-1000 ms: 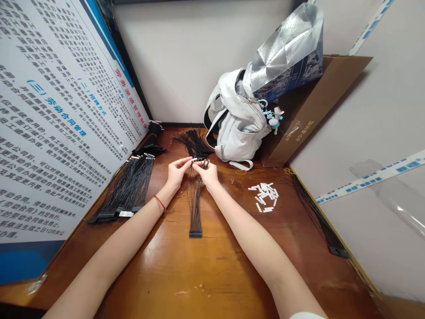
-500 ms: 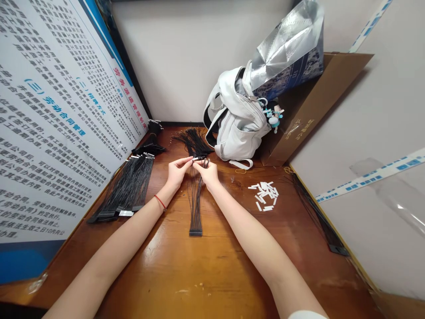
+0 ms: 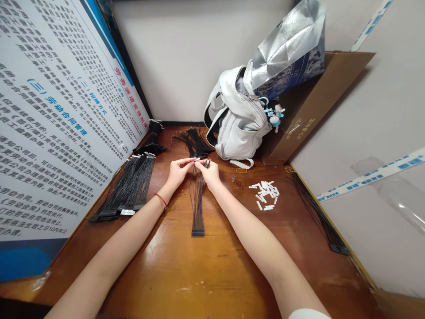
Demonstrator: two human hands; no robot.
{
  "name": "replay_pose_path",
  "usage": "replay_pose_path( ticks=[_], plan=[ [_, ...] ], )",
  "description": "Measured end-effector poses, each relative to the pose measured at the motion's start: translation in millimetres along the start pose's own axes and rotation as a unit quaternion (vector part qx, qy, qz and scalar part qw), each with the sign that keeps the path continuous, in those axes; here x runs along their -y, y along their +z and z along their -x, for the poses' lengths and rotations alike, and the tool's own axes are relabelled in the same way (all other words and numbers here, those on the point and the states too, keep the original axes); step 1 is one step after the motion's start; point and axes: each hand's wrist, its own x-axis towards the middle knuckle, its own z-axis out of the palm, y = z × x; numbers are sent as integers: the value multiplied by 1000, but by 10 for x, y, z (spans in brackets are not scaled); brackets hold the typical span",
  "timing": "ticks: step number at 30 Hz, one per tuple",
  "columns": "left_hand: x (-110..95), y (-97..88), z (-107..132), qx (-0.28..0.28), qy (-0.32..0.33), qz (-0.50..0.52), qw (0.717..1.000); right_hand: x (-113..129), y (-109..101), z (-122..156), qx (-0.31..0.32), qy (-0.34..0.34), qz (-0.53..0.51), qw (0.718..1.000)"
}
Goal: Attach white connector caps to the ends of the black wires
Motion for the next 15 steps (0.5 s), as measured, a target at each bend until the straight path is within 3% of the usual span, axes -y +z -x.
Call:
replay_pose_path(
  ticks=[4,7,11,15],
  plan=[
    [19,-2,-2,-23,-28,38,999,4,9,6,11,-18,33,999],
    [47,-21,-18,-99,-50,70,991,39,20,99,24,-43,88,995],
    [63,-54,-41,-198,-75,77,974,152,4,431,119,-48,185,974],
    [60,-61,-46,-224,-75,41,971,282,-57,840,212,-37,263,940]
  ],
)
